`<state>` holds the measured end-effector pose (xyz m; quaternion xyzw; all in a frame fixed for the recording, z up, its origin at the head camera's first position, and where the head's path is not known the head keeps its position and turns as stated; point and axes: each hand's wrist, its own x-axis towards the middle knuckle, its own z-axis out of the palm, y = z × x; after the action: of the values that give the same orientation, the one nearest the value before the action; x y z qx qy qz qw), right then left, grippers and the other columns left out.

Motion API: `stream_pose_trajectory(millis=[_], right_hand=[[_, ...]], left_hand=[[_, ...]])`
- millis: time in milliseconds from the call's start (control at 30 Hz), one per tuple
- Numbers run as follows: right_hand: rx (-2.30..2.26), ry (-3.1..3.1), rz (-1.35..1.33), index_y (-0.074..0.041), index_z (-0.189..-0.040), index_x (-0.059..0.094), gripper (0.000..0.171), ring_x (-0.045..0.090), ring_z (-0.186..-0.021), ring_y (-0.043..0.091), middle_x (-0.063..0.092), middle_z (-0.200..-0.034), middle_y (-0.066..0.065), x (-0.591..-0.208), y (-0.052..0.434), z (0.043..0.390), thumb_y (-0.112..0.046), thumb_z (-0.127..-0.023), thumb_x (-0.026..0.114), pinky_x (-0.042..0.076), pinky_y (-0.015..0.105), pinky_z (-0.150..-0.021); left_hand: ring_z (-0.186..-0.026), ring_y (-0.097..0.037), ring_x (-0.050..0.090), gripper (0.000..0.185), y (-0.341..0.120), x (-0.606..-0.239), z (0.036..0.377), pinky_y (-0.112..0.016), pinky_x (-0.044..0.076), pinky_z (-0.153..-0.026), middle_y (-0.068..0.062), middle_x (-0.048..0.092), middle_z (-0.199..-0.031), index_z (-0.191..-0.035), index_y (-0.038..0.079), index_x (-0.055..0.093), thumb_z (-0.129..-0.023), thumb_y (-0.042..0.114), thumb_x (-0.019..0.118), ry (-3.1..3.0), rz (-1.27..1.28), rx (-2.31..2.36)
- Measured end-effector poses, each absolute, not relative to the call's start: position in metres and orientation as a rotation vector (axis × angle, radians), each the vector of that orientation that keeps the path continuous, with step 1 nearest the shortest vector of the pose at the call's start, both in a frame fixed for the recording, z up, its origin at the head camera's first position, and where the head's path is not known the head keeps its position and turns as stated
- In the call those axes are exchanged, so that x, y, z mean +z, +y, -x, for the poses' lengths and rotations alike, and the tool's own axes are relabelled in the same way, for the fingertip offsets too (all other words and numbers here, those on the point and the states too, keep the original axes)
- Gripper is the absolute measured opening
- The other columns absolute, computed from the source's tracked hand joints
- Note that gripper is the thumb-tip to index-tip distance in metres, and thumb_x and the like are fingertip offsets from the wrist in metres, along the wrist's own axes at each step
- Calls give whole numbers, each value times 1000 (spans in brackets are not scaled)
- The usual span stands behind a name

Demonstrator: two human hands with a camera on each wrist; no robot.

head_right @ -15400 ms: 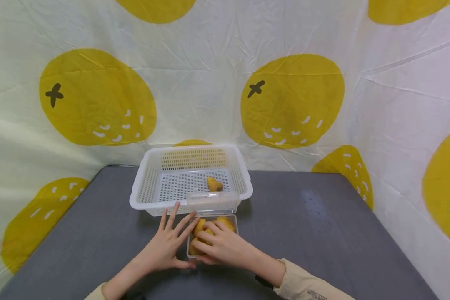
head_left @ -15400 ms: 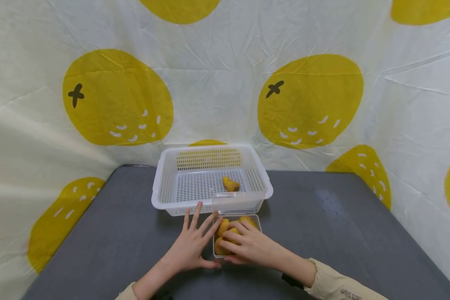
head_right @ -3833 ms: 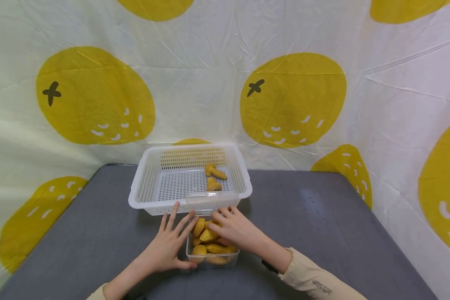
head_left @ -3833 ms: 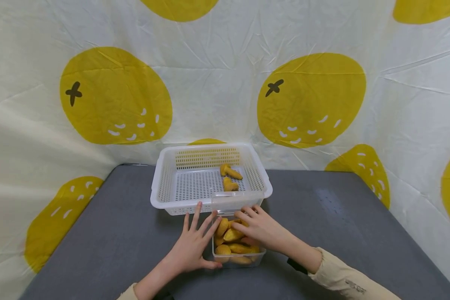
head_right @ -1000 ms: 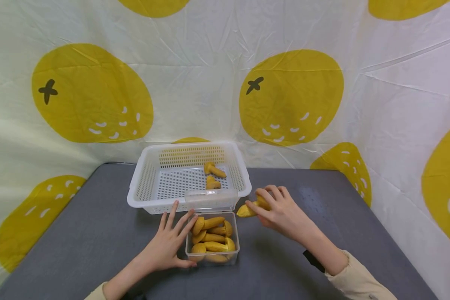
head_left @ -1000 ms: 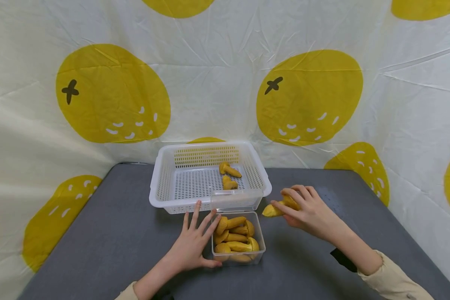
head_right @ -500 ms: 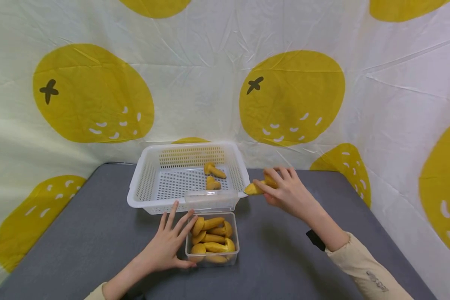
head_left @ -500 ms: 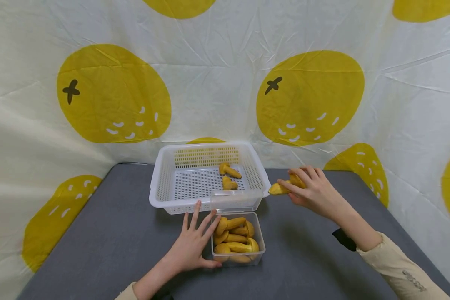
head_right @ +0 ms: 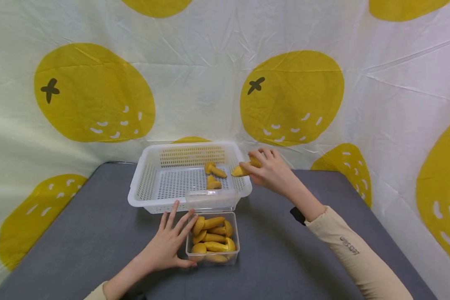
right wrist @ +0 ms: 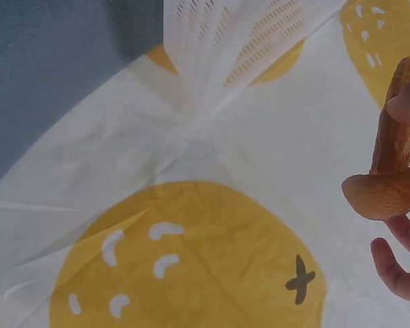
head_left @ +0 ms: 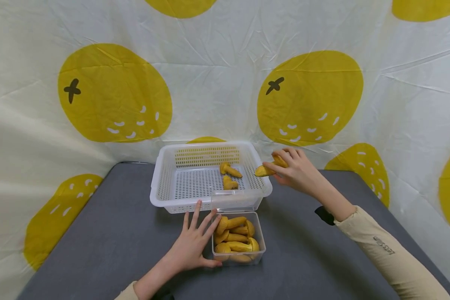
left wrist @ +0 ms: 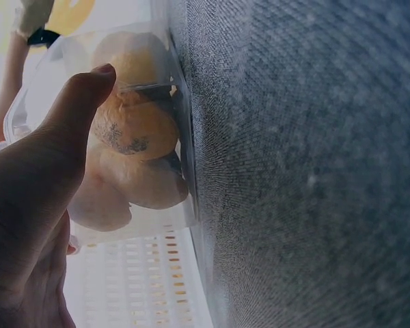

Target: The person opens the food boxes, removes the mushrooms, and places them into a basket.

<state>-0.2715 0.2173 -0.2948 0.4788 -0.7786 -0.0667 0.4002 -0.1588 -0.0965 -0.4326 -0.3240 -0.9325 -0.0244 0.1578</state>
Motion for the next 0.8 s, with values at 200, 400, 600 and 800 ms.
stream_pose_trajectory(millis=[200,400,600,800], right_hand=[[-146,-1997,-1226,-22,-103,62,44,48,-84,33,53,-99,14,-294,204,285,-19,-62,79,40,43,-64],[-194,-2022,-1205,-24,-105,60,43,47,-85,32,52,-102,13,-293,193,298,-23,-65,77,39,40,-62],[-233,-2009,-1184,-24,-104,60,36,48,-87,32,53,-102,13,-291,180,313,-23,-70,73,40,41,-63],[-258,-2005,-1170,-24,-105,60,34,46,-87,31,52,-104,12,-290,167,332,-25,-73,71,38,41,-65]], left_hand=[[-136,-41,-8,113,-97,-432,158,-65,26,-94,-2,9,-152,-145,18,15,-58,82,50,-2680,926,-73],[-136,-41,-8,113,-97,-431,158,-66,25,-94,-2,9,-152,-145,18,15,-58,82,50,-2686,930,-79],[-136,-41,-7,114,-97,-431,158,-65,26,-94,-2,9,-152,-145,18,16,-58,83,49,-2676,927,-67],[-136,-41,-8,114,-96,-432,158,-65,26,-94,-2,9,-152,-145,17,17,-58,83,49,-2677,925,-67]])
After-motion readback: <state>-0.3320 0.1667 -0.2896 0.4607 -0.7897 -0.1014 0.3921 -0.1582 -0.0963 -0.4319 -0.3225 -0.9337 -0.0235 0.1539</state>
